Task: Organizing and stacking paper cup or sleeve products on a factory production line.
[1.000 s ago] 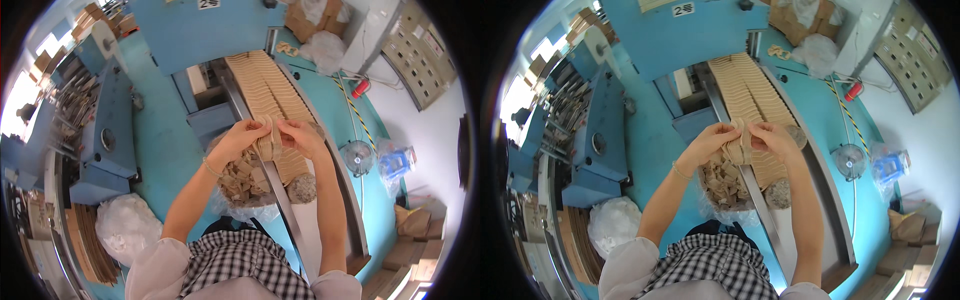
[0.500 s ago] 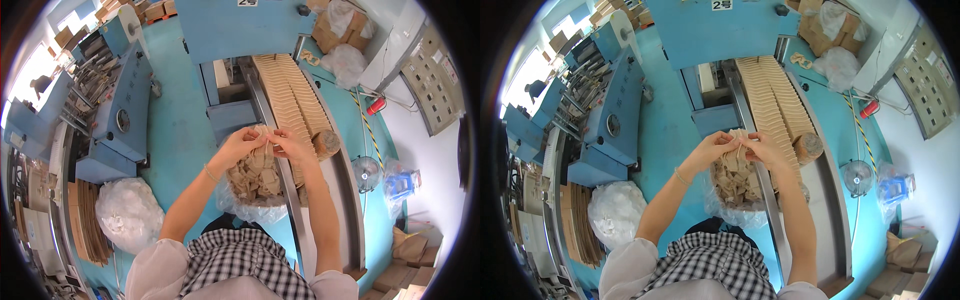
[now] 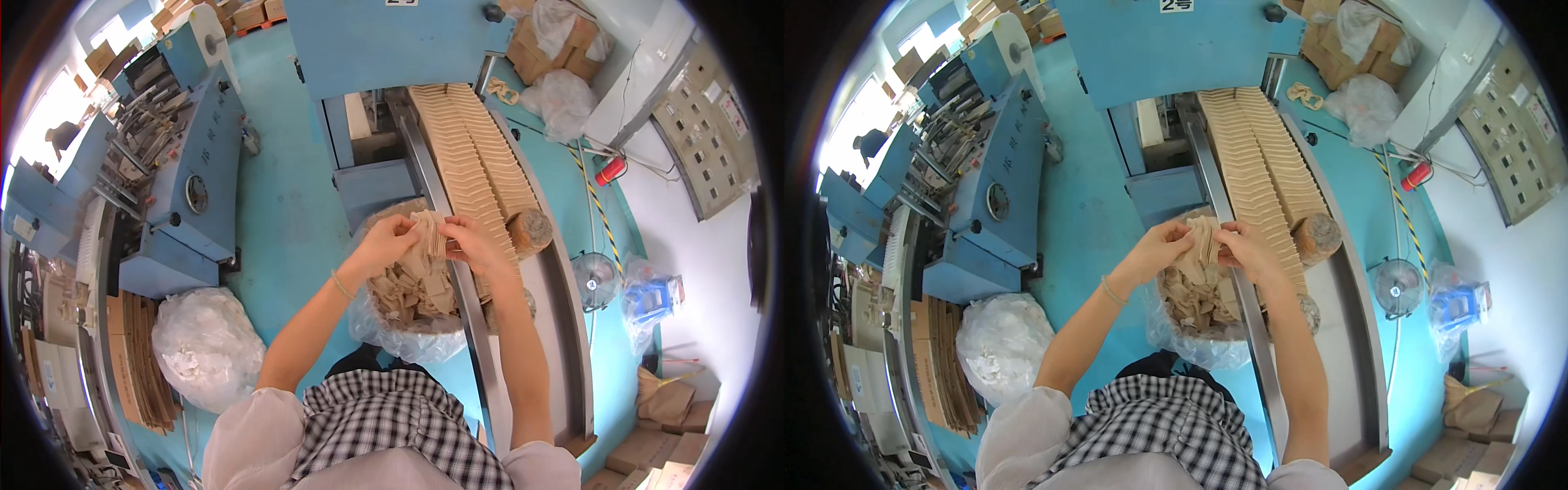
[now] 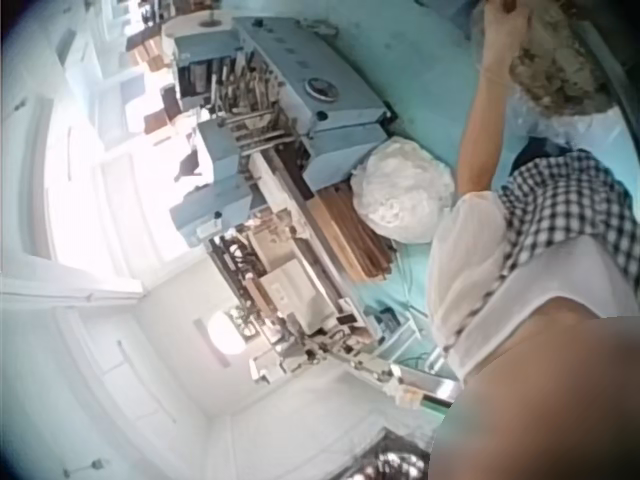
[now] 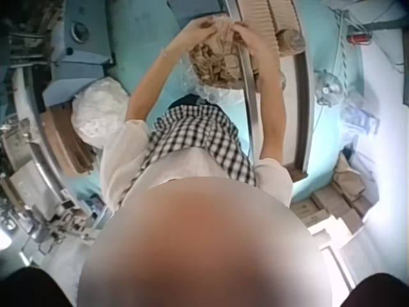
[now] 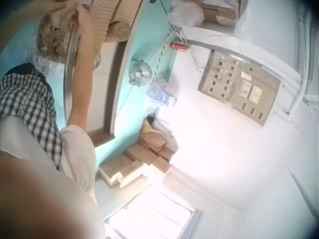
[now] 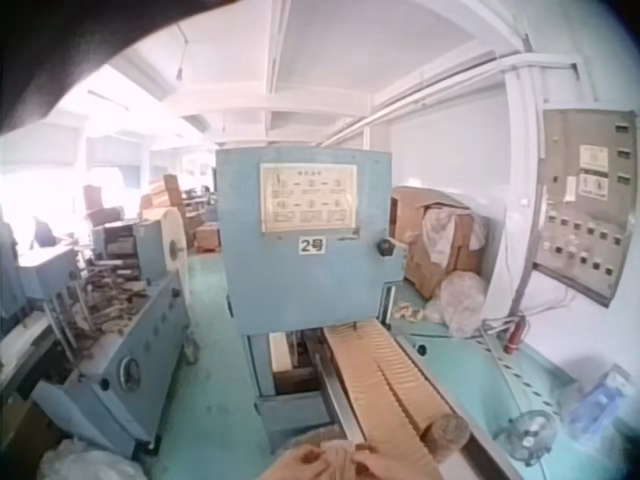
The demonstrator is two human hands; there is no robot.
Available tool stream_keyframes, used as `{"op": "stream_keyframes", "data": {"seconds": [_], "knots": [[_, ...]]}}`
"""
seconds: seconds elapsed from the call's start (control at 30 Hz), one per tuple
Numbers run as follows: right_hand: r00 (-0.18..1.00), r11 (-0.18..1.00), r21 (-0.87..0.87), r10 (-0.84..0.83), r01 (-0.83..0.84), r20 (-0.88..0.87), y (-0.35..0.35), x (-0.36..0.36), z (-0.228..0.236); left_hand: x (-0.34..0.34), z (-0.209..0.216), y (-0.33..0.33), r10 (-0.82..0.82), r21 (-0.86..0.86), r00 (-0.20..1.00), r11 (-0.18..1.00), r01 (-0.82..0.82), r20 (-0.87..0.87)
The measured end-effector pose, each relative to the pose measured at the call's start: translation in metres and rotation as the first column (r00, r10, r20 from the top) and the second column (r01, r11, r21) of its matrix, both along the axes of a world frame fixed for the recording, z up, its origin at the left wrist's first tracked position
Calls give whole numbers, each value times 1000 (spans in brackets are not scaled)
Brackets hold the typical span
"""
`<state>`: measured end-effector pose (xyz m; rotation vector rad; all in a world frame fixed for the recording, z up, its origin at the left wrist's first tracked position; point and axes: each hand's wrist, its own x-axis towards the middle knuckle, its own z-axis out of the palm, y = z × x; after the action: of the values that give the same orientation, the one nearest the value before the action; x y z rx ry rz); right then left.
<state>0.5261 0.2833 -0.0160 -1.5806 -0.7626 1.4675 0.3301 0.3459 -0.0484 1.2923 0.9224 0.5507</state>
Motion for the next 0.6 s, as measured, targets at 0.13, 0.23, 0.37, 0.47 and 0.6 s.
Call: {"op": "stream_keyframes", "data": {"seconds": [0.13, 0.23, 0.37, 0.47, 0.6], "knots": [[692, 972, 209, -80, -105, 718, -11, -3, -19, 2, -20, -6, 111, 329, 975, 944, -43, -191], [392, 813, 521, -405, -259, 826, -21, -19, -28, -4, -43, -7, 257, 339, 961, 917, -210, -98], [835, 896, 433, -162, -99, 526, -24, -55, -19, -22, -68, -16, 320, -73, 888, 947, -314, 331], [966, 899, 429, -178, 83, 187, -23, -74, -26, -40, -66, -42, 397, -445, 680, 888, -115, 616], [1000, 940, 340, 8, 3, -30, -23, -102, -30, -68, -30, -78, 439, -381, 647, 893, -239, 623]]}}
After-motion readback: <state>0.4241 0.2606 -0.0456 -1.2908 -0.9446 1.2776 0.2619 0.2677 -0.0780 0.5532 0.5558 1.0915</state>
